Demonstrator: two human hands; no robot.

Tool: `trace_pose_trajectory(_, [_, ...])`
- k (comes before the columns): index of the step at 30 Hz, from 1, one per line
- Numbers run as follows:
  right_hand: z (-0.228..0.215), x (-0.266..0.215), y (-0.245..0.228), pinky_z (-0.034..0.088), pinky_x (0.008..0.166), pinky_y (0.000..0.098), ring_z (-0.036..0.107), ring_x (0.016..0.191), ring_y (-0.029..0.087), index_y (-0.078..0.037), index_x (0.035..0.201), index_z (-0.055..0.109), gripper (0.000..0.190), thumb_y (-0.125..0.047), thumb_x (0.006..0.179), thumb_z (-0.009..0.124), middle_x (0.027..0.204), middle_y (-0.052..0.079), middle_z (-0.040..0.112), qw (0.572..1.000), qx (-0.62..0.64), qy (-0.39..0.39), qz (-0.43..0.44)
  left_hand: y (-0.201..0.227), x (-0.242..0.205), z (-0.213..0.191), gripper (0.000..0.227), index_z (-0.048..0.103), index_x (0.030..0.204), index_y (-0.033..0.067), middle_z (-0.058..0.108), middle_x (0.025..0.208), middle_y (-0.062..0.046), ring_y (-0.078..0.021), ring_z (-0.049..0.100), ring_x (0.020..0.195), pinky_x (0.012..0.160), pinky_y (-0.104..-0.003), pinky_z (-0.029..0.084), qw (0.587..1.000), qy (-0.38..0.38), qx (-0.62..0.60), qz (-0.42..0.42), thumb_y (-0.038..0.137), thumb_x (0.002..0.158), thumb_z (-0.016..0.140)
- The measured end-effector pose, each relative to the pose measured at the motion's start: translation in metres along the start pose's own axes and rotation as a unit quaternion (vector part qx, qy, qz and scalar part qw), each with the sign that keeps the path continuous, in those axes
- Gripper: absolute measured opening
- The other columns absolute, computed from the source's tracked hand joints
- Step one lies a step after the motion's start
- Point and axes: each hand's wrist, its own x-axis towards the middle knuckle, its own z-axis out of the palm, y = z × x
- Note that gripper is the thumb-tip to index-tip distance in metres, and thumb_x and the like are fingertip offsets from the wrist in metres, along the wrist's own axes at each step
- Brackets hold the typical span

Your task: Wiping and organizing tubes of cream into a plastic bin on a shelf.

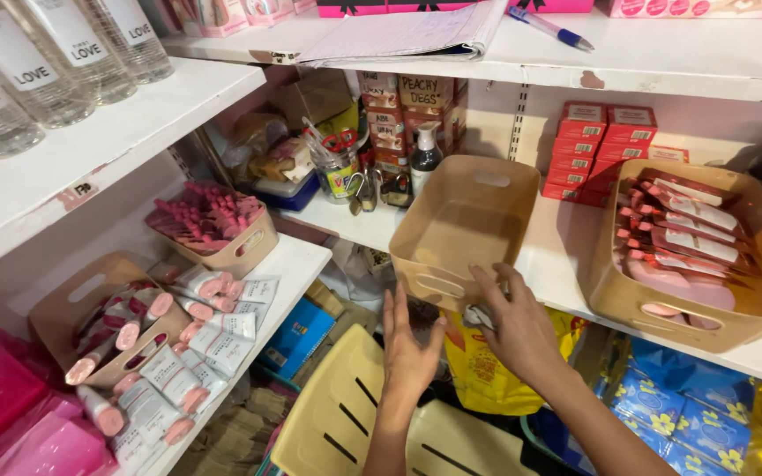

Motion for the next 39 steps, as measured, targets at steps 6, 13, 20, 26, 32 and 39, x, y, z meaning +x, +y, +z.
trace_pose_trajectory(6, [0.003,-0.037,-0.018,0.046,0.099,0.0477,0.053,0.116,0.04,-0.023,0.144,0.05,0.077,-0.012,0.073,0.079,0.141,0.018,0.048,0.996,0.038,-0.062,-0.042,0.019,-0.032,-0.032,0.097,0.019,0.16,0.0239,0.007,0.168,-0.02,-0.0517,0.01,0.151,0.116,-0.062,0.025,0.973,0.01,0.207,-0.097,0.03,0.084,0.079])
trace_pose_trajectory(13, [0.034,-0.044,-0.054,0.046,0.098,0.05,0.052,0.122,0.045,-0.01,0.131,0.053,0.062,-0.01,0.074,0.076,0.133,0.02,0.051,0.973,0.15,-0.064,-0.163,0.038,-0.074,-0.063,0.115,0.014,0.163,0.0299,-0.003,0.169,-0.017,-0.0518,0.002,0.152,0.115,-0.068,0.023,0.948,0.017,0.253,-0.19,0.027,0.074,0.087])
trace_pose_trajectory(20, [0.065,-0.052,-0.109,0.048,0.091,0.0458,0.054,0.114,0.042,-0.005,0.115,0.05,0.04,-0.02,0.087,0.074,0.127,0.021,0.049,0.94,0.269,-0.14,-0.157,0.026,-0.12,-0.096,0.104,0.028,0.157,0.0238,0.04,0.152,-0.017,-0.0427,0.035,0.141,0.111,-0.064,0.03,0.968,0.05,0.167,-0.179,0.02,0.072,0.087])
trace_pose_trajectory(26, [0.086,-0.062,-0.153,0.046,0.097,0.0444,0.054,0.118,0.038,-0.008,0.112,0.056,0.036,-0.026,0.088,0.075,0.125,0.015,0.053,0.912,0.277,-0.227,-0.198,-0.02,-0.157,-0.138,0.053,0.062,0.127,0.0076,0.072,0.113,-0.021,-0.0399,0.068,0.105,0.089,-0.048,0.054,0.963,0.162,0.149,-0.153,0.014,0.077,0.077])
trace_pose_trajectory(32, [0.091,-0.043,-0.185,0.041,0.108,0.0384,0.049,0.132,0.029,-0.009,0.14,0.053,0.065,-0.018,0.081,0.079,0.139,0.013,0.051,0.809,0.395,-0.372,-0.226,-0.045,-0.16,-0.199,0.033,0.072,0.112,0.004,0.075,0.104,-0.022,-0.0409,0.07,0.1,0.086,-0.047,0.055,0.959,0.173,0.138,-0.179,0.015,0.081,0.075])
trace_pose_trajectory(39, [0.115,-0.025,-0.233,0.054,0.089,0.0339,0.07,0.105,0.019,-0.011,0.133,0.045,0.063,-0.017,0.08,0.079,0.114,0.009,0.071,0.866,0.419,-0.272,-0.019,0.038,-0.142,-0.285,0.085,0.046,0.146,0.0055,0.051,0.142,-0.024,-0.0433,0.054,0.123,0.098,-0.047,0.048,0.974,0.198,0.1,-0.04,0.01,0.07,0.082])
